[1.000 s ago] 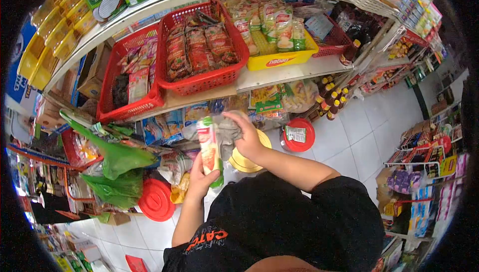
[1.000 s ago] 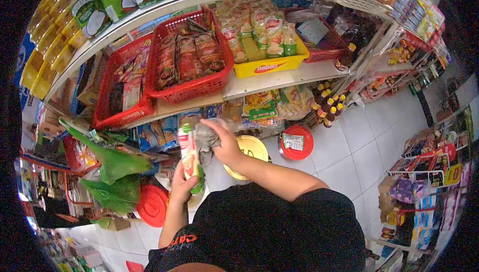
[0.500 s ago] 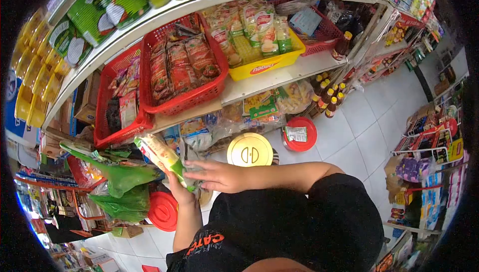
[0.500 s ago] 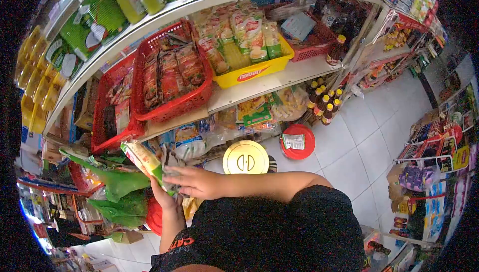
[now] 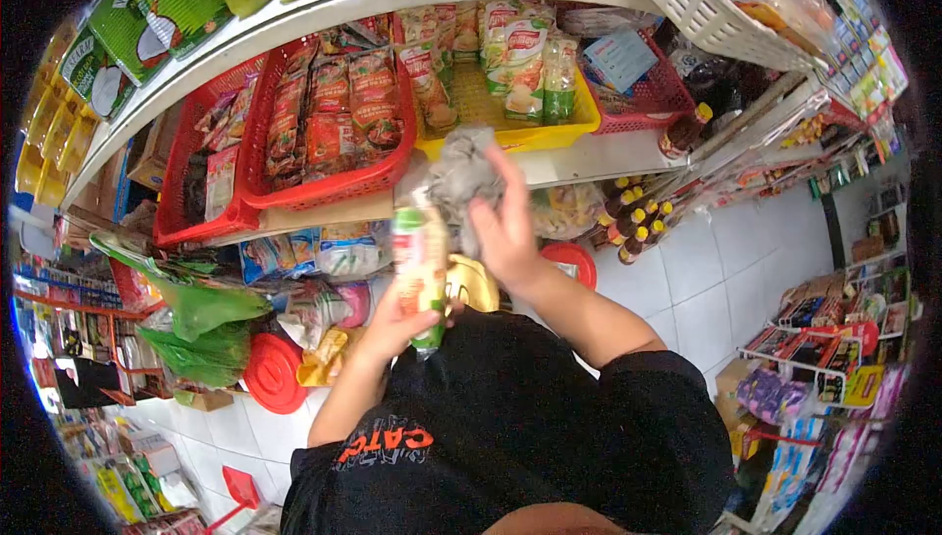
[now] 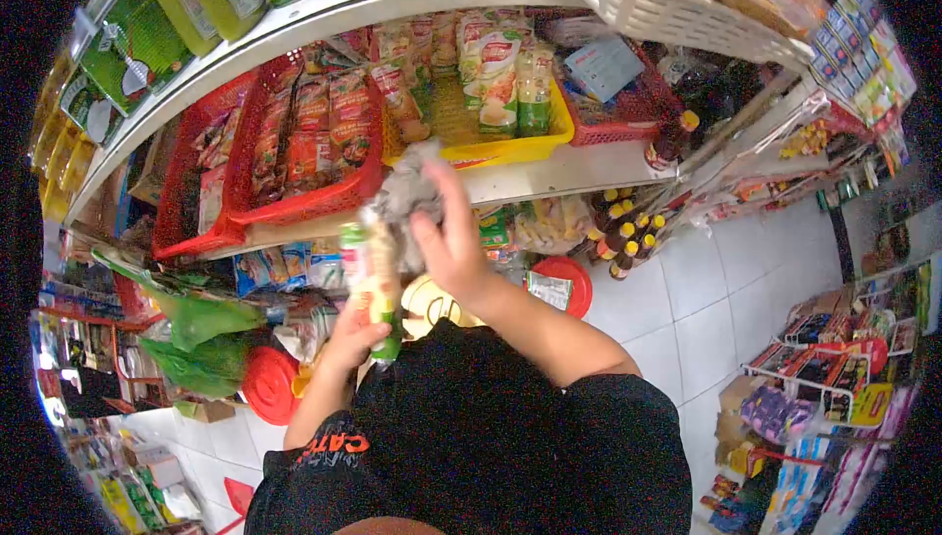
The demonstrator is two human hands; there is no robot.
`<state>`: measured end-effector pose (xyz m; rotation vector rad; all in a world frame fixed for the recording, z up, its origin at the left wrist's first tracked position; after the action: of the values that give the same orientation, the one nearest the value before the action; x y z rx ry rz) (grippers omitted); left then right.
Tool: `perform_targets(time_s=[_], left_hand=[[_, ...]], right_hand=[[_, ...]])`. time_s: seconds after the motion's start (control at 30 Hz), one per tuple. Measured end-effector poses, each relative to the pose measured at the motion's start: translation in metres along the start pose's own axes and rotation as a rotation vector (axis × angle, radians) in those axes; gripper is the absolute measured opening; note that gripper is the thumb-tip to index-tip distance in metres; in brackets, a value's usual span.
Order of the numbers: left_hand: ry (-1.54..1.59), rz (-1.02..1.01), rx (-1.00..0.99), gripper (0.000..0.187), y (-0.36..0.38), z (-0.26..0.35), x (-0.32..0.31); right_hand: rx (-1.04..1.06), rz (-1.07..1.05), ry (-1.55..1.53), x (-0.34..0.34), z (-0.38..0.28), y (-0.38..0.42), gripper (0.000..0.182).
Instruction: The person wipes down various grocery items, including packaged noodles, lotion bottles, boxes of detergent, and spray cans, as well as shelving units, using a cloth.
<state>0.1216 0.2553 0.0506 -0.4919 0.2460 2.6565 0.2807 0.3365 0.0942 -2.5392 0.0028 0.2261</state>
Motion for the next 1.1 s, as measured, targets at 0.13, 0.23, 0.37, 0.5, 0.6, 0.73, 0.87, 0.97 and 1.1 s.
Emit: perform_targets(time_s=[0.13, 0.23, 0.37, 0.5, 0.6, 0.73, 0.87, 0.97, 1.1], left_hand=[[0.555, -0.015, -0.227, 0.086, -0.028, 0.015, -0.023], [0.593, 0.024, -0.249, 0.089, -0.041, 0.018, -0.028], [0.429, 0.413, -0.311, 0.078, -0.041, -0.002, -0.016], [0.409, 0.336, -0.253, 0.074, -0.025, -0.012, 0.005], [0.121, 0.326, -0.091, 0.075, -0.011, -0.006, 0.018], [-1.27, 0.407, -0.276, 0.05, -0.005, 0.03, 0.027], [-0.887, 0.489, -0.237, 0.042, 0.014, 0.012, 0.085], [-0.506, 0.587, -0.119, 0.064, 0.036, 0.019, 0.11], [-0.466, 0.609, -0.092, 0.067, 0.056, 0.014, 0.148]], right_hand=[[-0.368, -0.107, -0.253, 0.03, 0.013, -0.01, 0.044], [-0.083, -0.812, 0.17, 0.024, 0.018, -0.008, 0.035], [-0.025, -1.002, 0.321, 0.017, 0.005, -0.018, 0.032], [-0.136, -1.034, 0.299, 0.025, -0.001, -0.046, 0.043], [-0.091, -0.844, 0.168, 0.005, 0.006, -0.044, 0.046], [-0.359, -0.797, 0.062, -0.041, 0.022, -0.013, 0.036], [-0.259, -0.591, 0.043, -0.053, 0.043, 0.0, 0.034], [-0.499, -0.241, -0.074, -0.036, 0.02, -0.036, 0.028], [-0.105, 0.189, 0.282, 0.006, 0.01, -0.095, 0.032]])
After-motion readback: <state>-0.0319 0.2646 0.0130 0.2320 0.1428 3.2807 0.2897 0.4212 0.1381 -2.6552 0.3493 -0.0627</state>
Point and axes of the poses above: each hand's wrist, its own y-axis away from the middle knuckle, its own x-axis out of the back of the hand, z = x × y, the point moved 2 cm from there along -y, towards the middle knuckle, and after that the axes turned 6 degrees about -y, right-handed, at the moved point
